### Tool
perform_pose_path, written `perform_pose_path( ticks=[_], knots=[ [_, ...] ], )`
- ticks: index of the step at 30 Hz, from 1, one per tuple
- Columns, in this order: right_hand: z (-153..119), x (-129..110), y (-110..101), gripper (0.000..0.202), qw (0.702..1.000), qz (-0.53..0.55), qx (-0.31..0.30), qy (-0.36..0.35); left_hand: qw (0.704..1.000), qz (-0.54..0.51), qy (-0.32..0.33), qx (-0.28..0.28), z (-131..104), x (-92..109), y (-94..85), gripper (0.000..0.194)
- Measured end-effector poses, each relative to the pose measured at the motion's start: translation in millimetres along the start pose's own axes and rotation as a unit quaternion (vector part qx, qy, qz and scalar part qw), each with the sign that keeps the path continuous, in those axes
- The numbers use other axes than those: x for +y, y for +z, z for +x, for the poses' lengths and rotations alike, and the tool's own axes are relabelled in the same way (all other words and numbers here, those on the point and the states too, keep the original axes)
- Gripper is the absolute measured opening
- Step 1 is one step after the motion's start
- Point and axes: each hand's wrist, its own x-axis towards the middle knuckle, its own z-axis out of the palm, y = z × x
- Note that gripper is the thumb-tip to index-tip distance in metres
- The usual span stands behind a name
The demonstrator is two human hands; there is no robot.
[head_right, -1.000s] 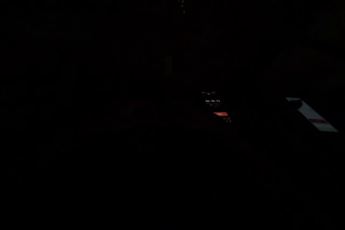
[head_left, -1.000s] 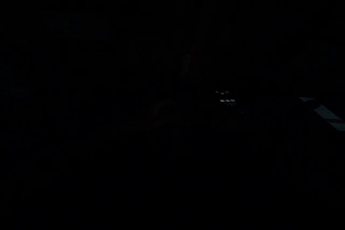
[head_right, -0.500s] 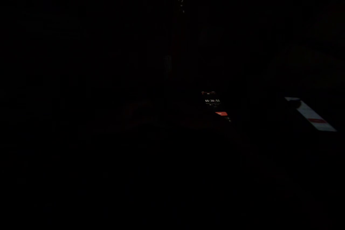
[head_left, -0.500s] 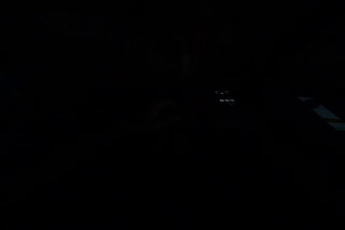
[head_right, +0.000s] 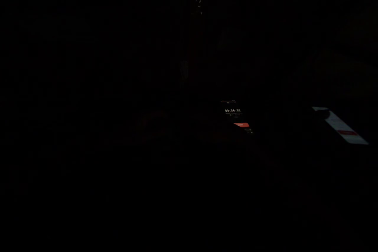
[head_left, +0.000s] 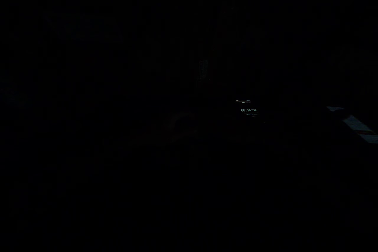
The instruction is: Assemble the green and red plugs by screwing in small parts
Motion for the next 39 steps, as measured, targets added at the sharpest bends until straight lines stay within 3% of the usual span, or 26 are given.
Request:
perform_pose_path(
  ticks=[9,23,33,39],
  knots=[
    [1,1,2,0.032,1.000,-0.025,0.003,-0.008,0.999,0.022,0.000,-0.024,0,0,1.0,0.032],
    [-6,10,-5,0.029,0.998,-0.063,0.022,0.004,0.996,0.086,0.036,0.008,3,-15,1.6,0.032],
    [3,32,19,0.031,0.997,-0.077,0.017,0.027,0.988,0.143,0.047,-0.013,7,-21,1.6,0.031],
    [2,15,10,0.011,0.992,-0.122,-0.004,0.034,0.985,0.164,0.054,-0.016,9,-16,6.9,0.019]
  ],
)
